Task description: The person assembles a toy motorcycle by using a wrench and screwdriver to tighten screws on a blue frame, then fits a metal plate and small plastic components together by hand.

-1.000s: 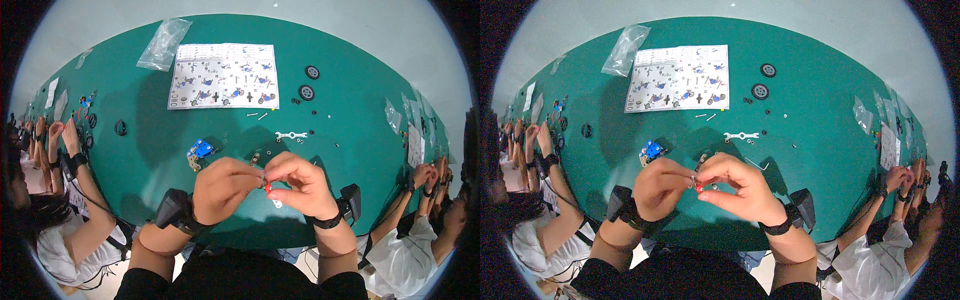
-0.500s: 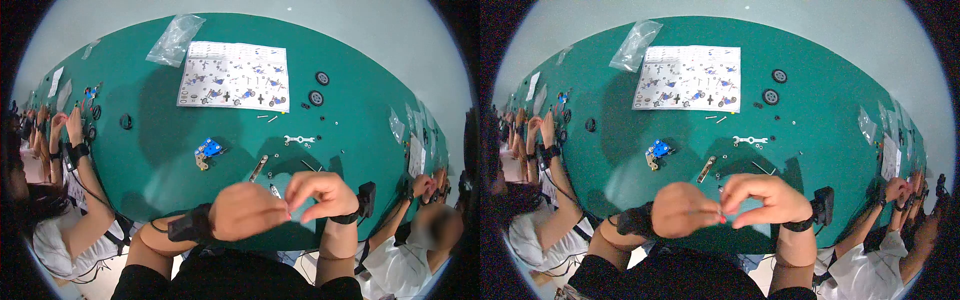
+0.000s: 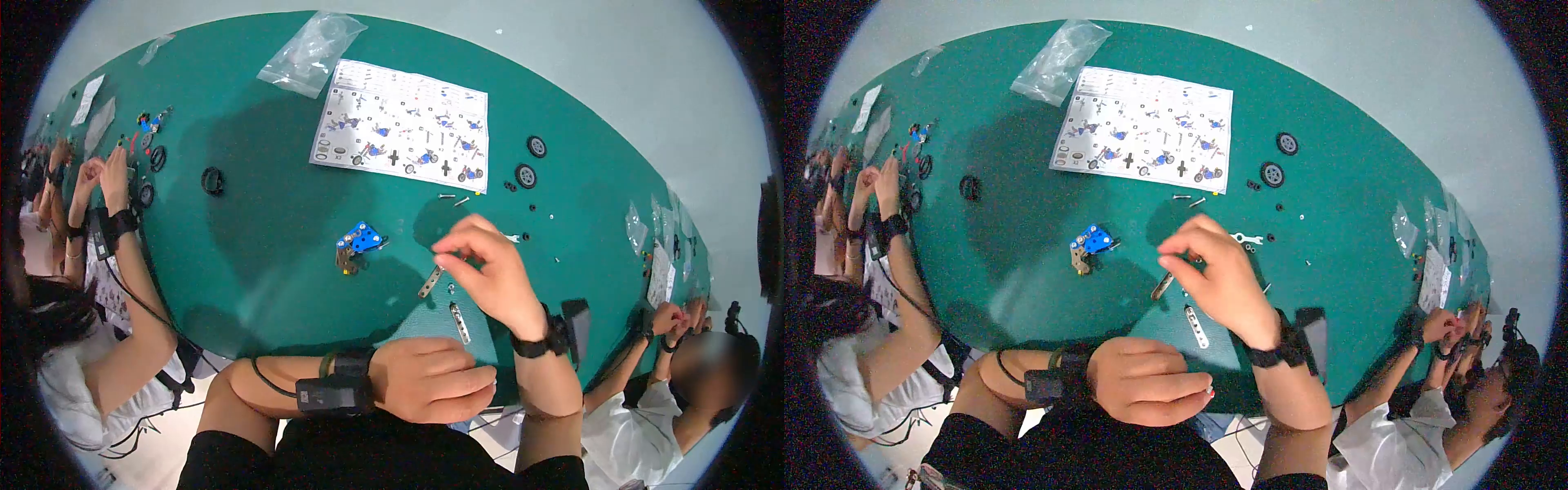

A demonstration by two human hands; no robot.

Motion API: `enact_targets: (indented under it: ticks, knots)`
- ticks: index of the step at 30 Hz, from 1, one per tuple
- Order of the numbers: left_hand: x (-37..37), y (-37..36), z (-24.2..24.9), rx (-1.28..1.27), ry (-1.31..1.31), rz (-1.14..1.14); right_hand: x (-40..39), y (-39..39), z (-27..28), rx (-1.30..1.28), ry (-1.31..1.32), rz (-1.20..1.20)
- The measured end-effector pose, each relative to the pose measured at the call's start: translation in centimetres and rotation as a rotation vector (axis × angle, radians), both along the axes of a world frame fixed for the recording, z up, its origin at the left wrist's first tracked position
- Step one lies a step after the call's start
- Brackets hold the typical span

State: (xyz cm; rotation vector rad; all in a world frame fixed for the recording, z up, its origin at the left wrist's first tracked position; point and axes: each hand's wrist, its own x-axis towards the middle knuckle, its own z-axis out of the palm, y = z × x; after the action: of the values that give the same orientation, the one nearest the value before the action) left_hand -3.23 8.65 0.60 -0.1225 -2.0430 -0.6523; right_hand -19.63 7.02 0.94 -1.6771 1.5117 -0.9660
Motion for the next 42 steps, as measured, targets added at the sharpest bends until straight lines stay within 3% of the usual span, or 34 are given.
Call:
enact_targets:
  ticks: [7, 11, 17, 20, 23, 26, 42]
  knots:
    - [0.0, -0.2, -0.6, 0.047, 0.066, 0.098, 1.8, -4.8, -2.3, -0.072, 0.230, 0.138]
    - [0.2, -0.5, -0.7, 0.123, -0.019, 0.040, 2.2, -5.4, -1.5, -0.168, 0.431, 0.212]
    - [0.0, -1.0, -1.2, 0.184, -0.103, -0.022, 2.4, -5.8, -1.1, -0.150, 0.514, 0.346]
    - [-0.1, -1.2, -1.3, 0.226, -0.141, -0.016, 2.2, -6.2, -1.2, -0.113, 0.510, 0.376]
    - [-0.6, -1.4, -2.1, 0.410, -0.148, -0.087, 0.8, -6.4, -1.3, -0.001, 0.327, 0.374]
    - [-0.8, -1.6, -2.1, 0.453, -0.127, -0.062, 0.0, -6.6, -1.8, 0.001, 0.321, 0.252]
    - [-0.9, -2.0, -2.2, 0.496, -0.150, -0.063, 1.3, -8.1, -1.2, -0.106, 0.466, 0.427]
